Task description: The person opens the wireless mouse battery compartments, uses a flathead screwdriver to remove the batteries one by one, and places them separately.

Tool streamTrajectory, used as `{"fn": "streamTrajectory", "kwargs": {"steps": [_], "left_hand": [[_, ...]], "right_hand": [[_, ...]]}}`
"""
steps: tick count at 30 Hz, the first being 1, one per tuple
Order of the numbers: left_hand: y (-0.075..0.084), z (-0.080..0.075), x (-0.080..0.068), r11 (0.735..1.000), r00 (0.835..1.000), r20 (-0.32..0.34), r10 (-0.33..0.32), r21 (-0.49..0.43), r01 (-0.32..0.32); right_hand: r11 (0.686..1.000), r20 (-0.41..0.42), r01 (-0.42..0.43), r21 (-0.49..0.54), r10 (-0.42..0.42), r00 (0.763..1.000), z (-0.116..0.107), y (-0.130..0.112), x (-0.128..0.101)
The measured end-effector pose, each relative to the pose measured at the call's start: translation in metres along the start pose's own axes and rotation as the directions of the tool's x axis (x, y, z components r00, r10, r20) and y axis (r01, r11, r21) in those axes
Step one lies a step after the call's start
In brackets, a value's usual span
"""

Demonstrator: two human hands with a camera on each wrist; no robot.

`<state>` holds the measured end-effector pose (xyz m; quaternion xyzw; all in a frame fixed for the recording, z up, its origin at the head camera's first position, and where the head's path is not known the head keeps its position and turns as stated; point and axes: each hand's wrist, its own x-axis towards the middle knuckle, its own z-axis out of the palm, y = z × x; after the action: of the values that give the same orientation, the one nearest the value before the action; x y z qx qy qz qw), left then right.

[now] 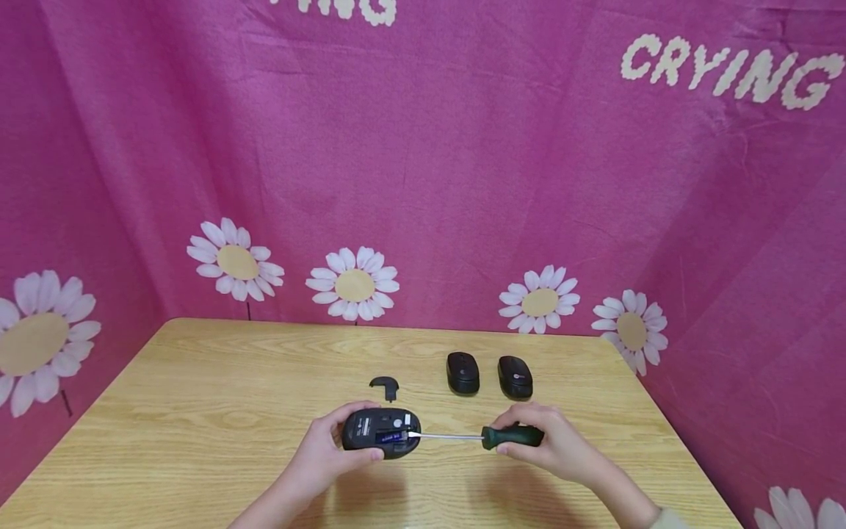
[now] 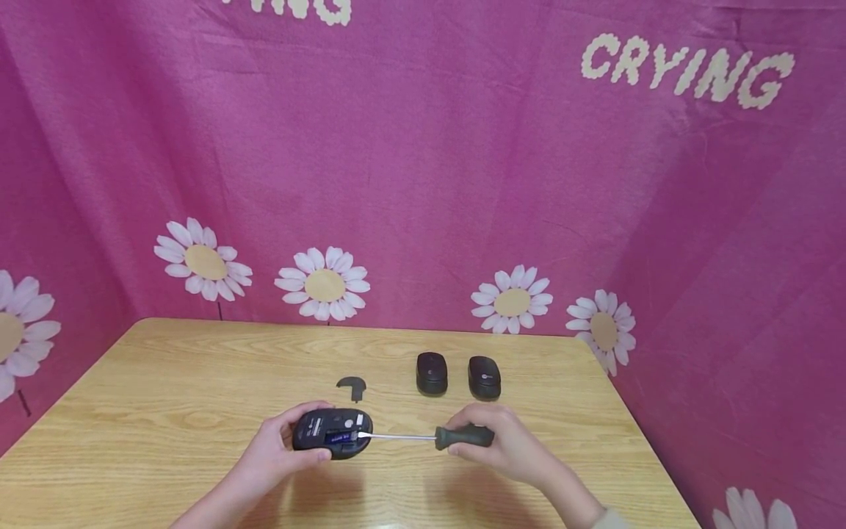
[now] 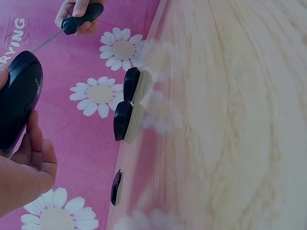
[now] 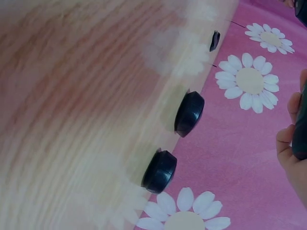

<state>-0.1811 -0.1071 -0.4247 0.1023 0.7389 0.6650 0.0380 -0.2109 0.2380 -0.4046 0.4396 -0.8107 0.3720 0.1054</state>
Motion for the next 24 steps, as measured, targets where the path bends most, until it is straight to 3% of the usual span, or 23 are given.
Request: {"fn": "streamTrajectory", "kwargs": {"steps": [10, 16, 24], "left_hand": [[-0.001, 0.002, -0.001, 0.990, 1.000, 0.004, -0.021, -0.141, 0.021], [0.001, 0.002, -0.001, 0.986, 1.000, -0.005, -0.027, -0.167, 0.026], [0.000, 0.005, -0.002, 0.983, 1.000, -0.014, -0.028, -0.184, 0.025]], "right_hand": [[0.995, -0.028, -0.091, 0.049, 0.093, 0.995, 0.013, 0.004, -0.002], [0.995, -0.063, -0.077, 0.059, 0.081, 0.995, 0.022, 0.007, -0.004], [0.987, -0.094, -0.074, 0.144, 0.088, 0.992, 0.024, -0.021, 0.004]]}}
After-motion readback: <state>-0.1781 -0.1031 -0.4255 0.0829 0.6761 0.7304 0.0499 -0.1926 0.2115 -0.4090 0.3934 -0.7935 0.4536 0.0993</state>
